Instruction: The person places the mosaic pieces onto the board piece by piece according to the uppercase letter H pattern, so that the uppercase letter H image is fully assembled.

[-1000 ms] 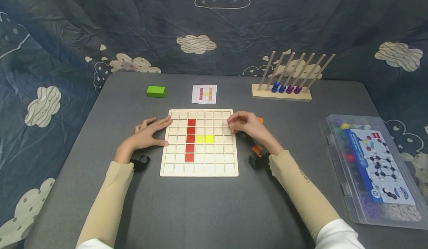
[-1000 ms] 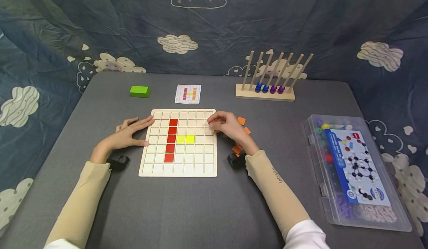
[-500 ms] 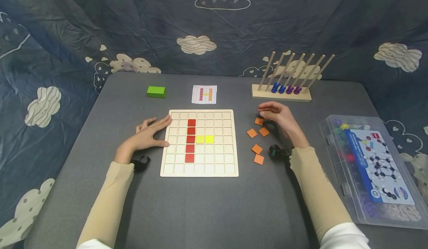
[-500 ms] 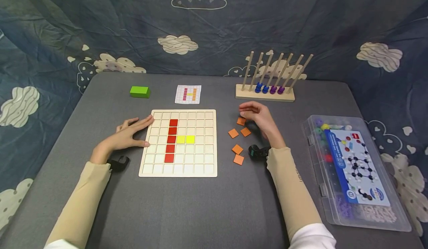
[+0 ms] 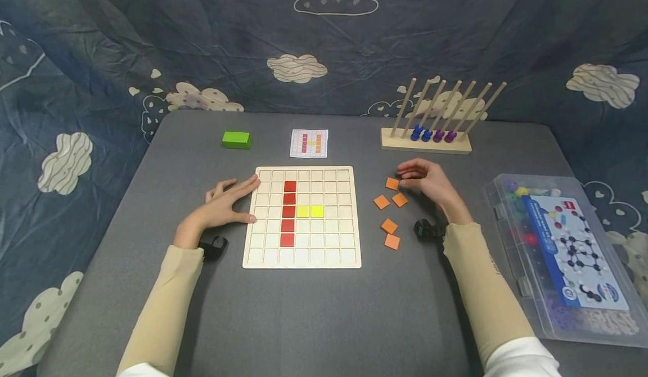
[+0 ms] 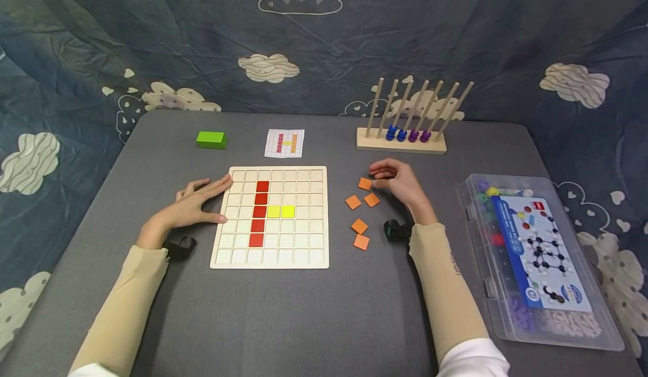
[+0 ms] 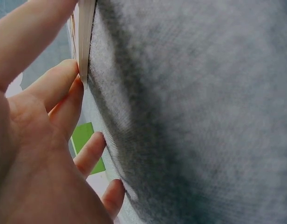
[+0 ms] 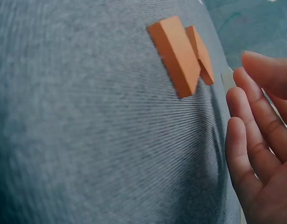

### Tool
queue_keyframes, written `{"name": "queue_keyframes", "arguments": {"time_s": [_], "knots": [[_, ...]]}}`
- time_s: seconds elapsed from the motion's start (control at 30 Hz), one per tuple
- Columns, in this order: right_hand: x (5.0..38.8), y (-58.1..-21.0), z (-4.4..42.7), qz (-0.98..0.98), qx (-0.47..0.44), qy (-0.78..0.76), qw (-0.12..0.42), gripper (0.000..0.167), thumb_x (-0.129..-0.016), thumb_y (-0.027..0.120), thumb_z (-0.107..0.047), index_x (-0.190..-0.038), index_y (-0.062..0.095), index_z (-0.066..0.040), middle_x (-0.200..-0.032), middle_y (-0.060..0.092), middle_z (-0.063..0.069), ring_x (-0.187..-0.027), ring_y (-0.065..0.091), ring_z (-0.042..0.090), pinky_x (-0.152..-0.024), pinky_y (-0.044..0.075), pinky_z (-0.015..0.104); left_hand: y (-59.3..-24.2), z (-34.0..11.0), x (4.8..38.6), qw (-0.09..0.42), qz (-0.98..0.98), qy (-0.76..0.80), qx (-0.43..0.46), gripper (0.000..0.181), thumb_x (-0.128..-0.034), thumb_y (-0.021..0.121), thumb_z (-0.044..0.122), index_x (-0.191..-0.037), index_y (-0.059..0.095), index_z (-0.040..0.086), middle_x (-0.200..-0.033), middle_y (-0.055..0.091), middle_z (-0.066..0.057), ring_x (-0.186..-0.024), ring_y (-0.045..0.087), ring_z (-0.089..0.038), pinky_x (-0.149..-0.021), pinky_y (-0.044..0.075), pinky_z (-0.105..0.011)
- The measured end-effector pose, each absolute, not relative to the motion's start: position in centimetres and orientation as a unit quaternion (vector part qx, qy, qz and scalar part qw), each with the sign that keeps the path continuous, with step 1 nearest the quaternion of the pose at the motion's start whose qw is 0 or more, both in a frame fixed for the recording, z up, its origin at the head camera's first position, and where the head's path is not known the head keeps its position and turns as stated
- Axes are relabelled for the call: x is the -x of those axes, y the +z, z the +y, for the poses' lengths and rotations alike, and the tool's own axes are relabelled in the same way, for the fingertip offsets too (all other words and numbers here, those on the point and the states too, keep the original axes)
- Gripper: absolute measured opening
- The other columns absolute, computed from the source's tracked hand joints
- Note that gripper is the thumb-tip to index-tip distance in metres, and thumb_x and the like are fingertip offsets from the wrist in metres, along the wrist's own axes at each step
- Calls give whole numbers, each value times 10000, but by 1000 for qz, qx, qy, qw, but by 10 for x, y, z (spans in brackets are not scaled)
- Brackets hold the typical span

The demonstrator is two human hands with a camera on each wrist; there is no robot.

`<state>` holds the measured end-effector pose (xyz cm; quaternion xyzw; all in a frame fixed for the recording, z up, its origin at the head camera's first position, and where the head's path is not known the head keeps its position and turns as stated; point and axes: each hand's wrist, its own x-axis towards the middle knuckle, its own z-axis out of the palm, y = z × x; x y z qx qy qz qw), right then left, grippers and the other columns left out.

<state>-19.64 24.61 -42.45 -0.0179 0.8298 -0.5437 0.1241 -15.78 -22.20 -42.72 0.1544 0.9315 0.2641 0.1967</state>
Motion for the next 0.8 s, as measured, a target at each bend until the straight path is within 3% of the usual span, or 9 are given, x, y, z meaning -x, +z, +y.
{"name": "queue_keyframes", "arguments": {"time_s": [0.33,0.63,0.8], "knots": [[199,-425,237,857,41,-497,132,337,-861,647,65,-1189,571,90,-1173,584,254,-950,548,222,-722,452,188,-428,-223,158,193,930,269,-159,958,-798,743,449,-1534,209,151,-1591,142,-60,-1405,16,-405,-973,68,-600],[202,-429,227,897,50,-424,114,291,-824,683,69,-1108,622,56,-991,605,189,-861,526,248,-748,410,323,-430,-224,158,196,930,268,-156,971,-790,753,444,-1537,201,159,-1593,137,-49,-1408,10,-396,-974,64,-599],[205,-428,226,890,46,-437,123,252,-832,658,89,-1080,626,61,-926,605,172,-782,554,219,-697,458,293,-429,-224,158,198,930,268,-155,972,-791,755,439,-1537,198,162,-1594,133,-45,-1409,7,-395,-977,62,-599]]}}
